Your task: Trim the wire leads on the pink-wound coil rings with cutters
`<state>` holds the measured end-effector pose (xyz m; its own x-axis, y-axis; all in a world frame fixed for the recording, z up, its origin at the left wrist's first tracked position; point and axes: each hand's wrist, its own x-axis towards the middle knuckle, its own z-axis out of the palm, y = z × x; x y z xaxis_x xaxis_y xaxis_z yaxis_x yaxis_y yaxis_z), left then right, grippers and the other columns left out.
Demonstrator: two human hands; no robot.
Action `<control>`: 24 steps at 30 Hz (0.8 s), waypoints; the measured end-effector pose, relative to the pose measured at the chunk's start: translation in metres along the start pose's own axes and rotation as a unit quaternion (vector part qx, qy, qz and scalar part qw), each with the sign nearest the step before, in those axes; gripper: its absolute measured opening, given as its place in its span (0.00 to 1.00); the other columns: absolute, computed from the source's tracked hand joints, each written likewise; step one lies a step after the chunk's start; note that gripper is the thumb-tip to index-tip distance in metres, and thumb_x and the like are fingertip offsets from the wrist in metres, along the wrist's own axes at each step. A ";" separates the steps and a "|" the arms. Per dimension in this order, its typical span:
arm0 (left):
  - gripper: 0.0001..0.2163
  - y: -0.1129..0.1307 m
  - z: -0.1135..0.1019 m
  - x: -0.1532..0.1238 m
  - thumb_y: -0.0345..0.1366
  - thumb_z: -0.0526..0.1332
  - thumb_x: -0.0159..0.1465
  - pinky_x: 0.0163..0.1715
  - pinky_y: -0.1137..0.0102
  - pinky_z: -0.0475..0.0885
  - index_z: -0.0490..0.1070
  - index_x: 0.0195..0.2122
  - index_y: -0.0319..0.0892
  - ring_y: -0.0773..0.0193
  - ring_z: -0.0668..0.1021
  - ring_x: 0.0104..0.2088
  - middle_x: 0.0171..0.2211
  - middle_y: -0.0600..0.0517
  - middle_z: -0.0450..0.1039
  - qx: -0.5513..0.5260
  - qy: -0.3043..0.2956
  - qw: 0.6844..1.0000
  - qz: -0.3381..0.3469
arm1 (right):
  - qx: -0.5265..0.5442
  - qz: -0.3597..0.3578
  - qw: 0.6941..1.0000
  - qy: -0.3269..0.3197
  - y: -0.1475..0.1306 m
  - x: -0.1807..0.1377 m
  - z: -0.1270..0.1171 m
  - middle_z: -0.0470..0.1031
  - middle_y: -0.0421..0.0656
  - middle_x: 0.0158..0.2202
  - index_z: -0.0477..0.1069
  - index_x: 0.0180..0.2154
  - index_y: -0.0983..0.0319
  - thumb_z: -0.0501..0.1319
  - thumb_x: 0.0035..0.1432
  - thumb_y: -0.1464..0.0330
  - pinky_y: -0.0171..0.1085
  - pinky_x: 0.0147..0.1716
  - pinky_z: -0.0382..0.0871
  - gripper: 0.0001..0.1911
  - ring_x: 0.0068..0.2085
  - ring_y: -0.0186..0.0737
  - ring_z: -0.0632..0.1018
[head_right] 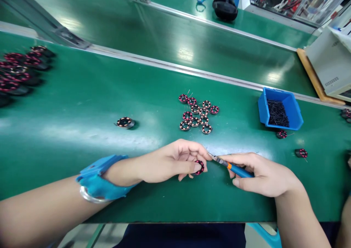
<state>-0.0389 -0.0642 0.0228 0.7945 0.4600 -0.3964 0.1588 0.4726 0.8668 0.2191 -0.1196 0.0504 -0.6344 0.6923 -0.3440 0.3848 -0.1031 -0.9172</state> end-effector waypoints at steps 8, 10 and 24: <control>0.12 -0.001 0.000 -0.001 0.35 0.64 0.56 0.19 0.77 0.64 0.72 0.41 0.38 0.71 0.72 0.24 0.32 0.51 0.75 0.005 0.002 1.000 0.001 | -0.008 -0.002 1.000 -0.022 0.002 0.001 -0.002 0.71 0.43 0.36 0.60 0.63 0.60 0.58 0.63 0.66 0.33 0.35 0.68 0.27 0.36 0.35 0.70; 0.11 -0.001 0.000 -0.001 0.34 0.63 0.56 0.19 0.77 0.64 0.72 0.41 0.38 0.71 0.72 0.25 0.32 0.51 0.75 0.006 0.000 1.000 0.000 | -0.030 -0.005 0.999 -0.020 0.001 0.001 -0.002 0.71 0.43 0.36 0.61 0.62 0.60 0.57 0.64 0.64 0.33 0.35 0.67 0.26 0.35 0.35 0.69; 0.10 0.001 0.003 -0.003 0.34 0.66 0.54 0.28 0.73 0.69 0.69 0.33 0.36 0.69 0.75 0.28 0.31 0.47 0.77 0.009 0.013 1.000 0.026 | -0.033 0.003 0.998 0.058 -0.006 -0.001 -0.002 0.71 0.45 0.40 0.71 0.50 0.61 0.58 0.63 0.64 0.35 0.37 0.69 0.15 0.38 0.37 0.72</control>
<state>-0.0393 -0.0679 0.0255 0.7864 0.5028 -0.3589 0.1286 0.4350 0.8912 0.2186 -0.1177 0.0570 -0.5517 0.7703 -0.3199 0.4338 -0.0626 -0.8988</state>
